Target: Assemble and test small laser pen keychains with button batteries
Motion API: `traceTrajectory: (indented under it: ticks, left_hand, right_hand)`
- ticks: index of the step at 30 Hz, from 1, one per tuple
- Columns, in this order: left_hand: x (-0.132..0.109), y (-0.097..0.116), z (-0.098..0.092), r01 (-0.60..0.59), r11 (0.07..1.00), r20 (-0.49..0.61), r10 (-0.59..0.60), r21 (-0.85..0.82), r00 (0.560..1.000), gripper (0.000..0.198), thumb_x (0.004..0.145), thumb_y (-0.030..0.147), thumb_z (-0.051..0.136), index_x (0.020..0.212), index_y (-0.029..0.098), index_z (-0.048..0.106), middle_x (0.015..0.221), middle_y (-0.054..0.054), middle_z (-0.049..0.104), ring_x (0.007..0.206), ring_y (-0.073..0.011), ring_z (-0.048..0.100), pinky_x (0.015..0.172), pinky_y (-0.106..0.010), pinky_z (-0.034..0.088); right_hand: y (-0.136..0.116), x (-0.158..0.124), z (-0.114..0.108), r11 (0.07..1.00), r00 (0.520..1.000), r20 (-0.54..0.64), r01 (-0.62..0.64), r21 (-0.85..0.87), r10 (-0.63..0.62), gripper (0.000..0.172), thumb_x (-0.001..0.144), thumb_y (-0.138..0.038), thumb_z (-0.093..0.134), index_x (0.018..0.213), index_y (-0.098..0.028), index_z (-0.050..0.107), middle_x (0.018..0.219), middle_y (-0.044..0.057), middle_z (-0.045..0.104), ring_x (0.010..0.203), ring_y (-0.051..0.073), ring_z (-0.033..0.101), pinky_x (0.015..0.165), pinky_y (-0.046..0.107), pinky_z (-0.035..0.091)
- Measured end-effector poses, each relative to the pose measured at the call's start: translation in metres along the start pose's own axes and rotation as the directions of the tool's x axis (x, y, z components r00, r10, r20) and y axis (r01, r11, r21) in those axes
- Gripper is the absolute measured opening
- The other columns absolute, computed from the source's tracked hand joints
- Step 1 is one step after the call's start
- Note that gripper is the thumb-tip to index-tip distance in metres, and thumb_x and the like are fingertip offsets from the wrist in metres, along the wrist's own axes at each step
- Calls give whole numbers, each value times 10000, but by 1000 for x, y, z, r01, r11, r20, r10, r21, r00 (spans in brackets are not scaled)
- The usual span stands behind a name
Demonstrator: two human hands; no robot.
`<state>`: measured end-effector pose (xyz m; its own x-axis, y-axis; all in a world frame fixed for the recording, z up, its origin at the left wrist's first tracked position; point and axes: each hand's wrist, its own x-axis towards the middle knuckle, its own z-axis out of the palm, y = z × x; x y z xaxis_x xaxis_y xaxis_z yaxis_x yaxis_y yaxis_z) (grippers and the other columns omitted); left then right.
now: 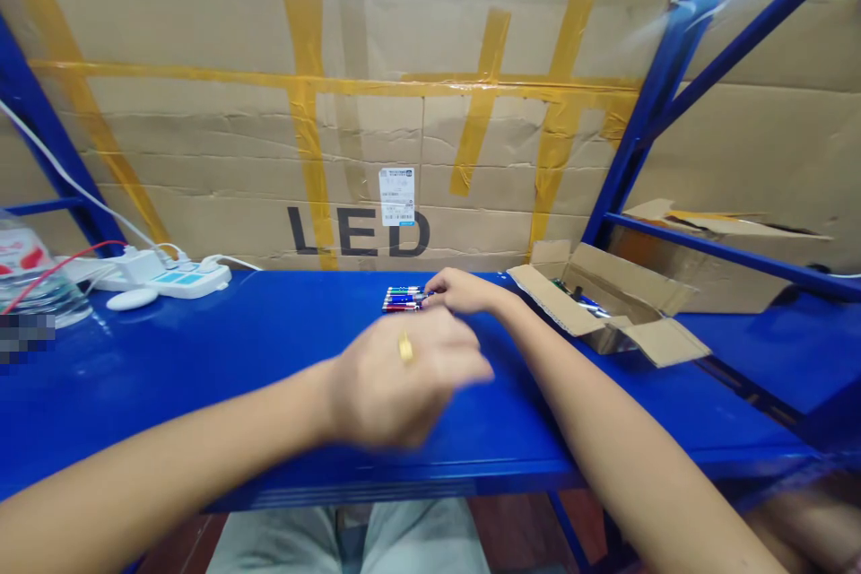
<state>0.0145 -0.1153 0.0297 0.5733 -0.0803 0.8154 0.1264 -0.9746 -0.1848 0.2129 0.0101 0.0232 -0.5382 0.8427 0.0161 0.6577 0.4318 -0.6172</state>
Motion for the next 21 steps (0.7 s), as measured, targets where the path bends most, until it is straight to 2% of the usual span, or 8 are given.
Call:
traceTrajectory:
  ticks: [3,5,7,9,12,14,17,21]
  left_hand:
    - [-9,-70,11,74,988,-103,-60,136,993,138,865,102,402,834,205,489,746,-38,561,722,-152,570,616,-274,486]
    - [-24,-101,16,155,963,-47,-148,220,988,184,844,69,370,759,203,463,683,-28,525,645,-144,524,587,-264,446]
    - [-39,-116,18,226,936,49,-247,269,968,191,811,56,362,739,201,463,648,-17,516,580,-136,487,561,-261,411]
    - [-48,-119,17,334,890,104,-381,311,919,192,795,56,358,742,199,476,612,-5,505,541,-135,458,550,-267,389]
    - [-51,-114,16,451,819,82,-507,355,858,215,782,41,354,732,190,501,626,-23,522,593,-158,474,584,-287,401]
    - [-49,-110,18,450,821,56,-499,352,865,239,780,29,361,783,180,546,743,-56,587,747,-190,527,687,-313,442]
    - [-48,-105,24,430,853,64,-467,294,882,255,811,80,432,1011,164,566,1012,-99,617,996,-236,529,866,-377,453]
    - [-52,-107,31,500,852,213,-523,154,825,211,907,231,456,1101,164,505,1059,-106,606,975,-225,572,853,-371,477]
  right_hand:
    - [-3,1,3,999,1000,1,4,49,-4,164,790,-273,570,697,-143,606,560,9,632,540,135,581,550,235,434]
    - [-6,0,5,995,1000,19,-18,97,17,170,799,-290,572,707,-149,597,559,6,627,543,134,583,566,240,450]
    - [-11,-1,7,992,999,29,-32,124,29,175,804,-304,578,710,-156,589,559,0,623,547,132,583,576,241,456]
    - [-16,-2,8,990,999,38,-40,133,35,186,808,-316,584,709,-159,587,560,-4,621,551,130,586,589,243,458]
    - [-22,-3,10,991,999,41,-32,130,27,212,815,-342,593,712,-157,592,568,-3,627,559,130,596,609,247,457]
    - [-24,-3,12,990,999,36,-16,143,11,235,814,-360,602,703,-153,585,567,-1,626,556,133,601,615,253,459]
    - [-24,-2,14,977,999,33,17,214,-25,278,813,-403,607,701,-151,569,556,-2,609,547,138,600,613,265,473]
    - [-19,0,14,962,997,35,55,267,-67,326,817,-460,599,702,-158,549,555,-5,591,550,146,603,595,270,475]
